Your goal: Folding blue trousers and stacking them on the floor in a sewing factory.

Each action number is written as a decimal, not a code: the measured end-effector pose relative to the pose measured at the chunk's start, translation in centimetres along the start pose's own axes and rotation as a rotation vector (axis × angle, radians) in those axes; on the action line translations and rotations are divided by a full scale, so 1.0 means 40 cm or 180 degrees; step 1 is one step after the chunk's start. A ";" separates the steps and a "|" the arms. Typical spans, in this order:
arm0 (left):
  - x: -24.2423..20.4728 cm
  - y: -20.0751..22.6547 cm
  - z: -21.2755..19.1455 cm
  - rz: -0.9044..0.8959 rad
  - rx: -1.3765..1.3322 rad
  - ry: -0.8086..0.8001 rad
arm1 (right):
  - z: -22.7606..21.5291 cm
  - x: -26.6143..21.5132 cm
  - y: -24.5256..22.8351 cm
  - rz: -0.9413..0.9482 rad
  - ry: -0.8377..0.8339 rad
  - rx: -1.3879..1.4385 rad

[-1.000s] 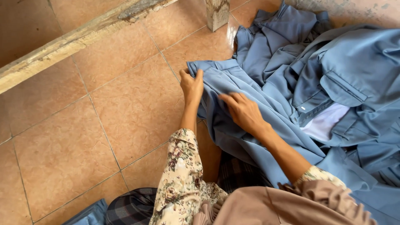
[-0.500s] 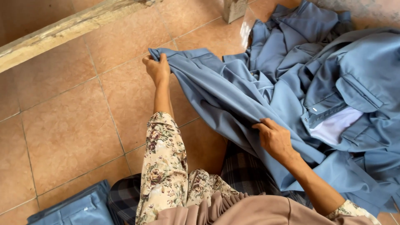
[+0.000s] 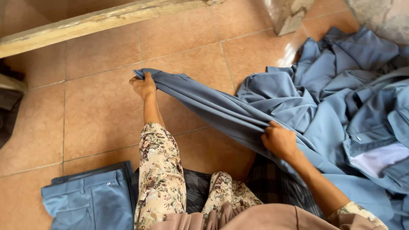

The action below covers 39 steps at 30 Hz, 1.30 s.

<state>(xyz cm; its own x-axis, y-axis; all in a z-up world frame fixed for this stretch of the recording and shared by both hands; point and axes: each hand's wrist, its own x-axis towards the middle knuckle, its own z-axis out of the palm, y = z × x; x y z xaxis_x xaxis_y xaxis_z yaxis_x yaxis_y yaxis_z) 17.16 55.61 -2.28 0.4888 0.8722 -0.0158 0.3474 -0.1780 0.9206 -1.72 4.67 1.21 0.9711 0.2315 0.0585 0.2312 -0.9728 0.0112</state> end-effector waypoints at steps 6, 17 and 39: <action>0.035 -0.082 -0.159 -0.0535 0.0666 -0.0046 | -0.031 0.257 0.077 0.0506 -0.0537 0.0019; 0.205 -0.089 -0.464 -0.0028 -0.3942 -0.0513 | -0.353 0.435 -0.190 -0.0925 0.2556 0.0556; -0.472 -0.327 -0.130 -0.3349 -0.2235 -0.2601 | 0.189 0.198 -0.514 -0.1247 0.1446 0.0829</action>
<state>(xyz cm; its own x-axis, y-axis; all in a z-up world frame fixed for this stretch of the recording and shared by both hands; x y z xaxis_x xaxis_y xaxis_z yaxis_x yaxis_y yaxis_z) -0.80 43.84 -12.01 0.6482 -0.0694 -0.7583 0.4861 0.8043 0.3418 1.67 26.51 -6.08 0.7033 0.4890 0.5160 0.6251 -0.7710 -0.1215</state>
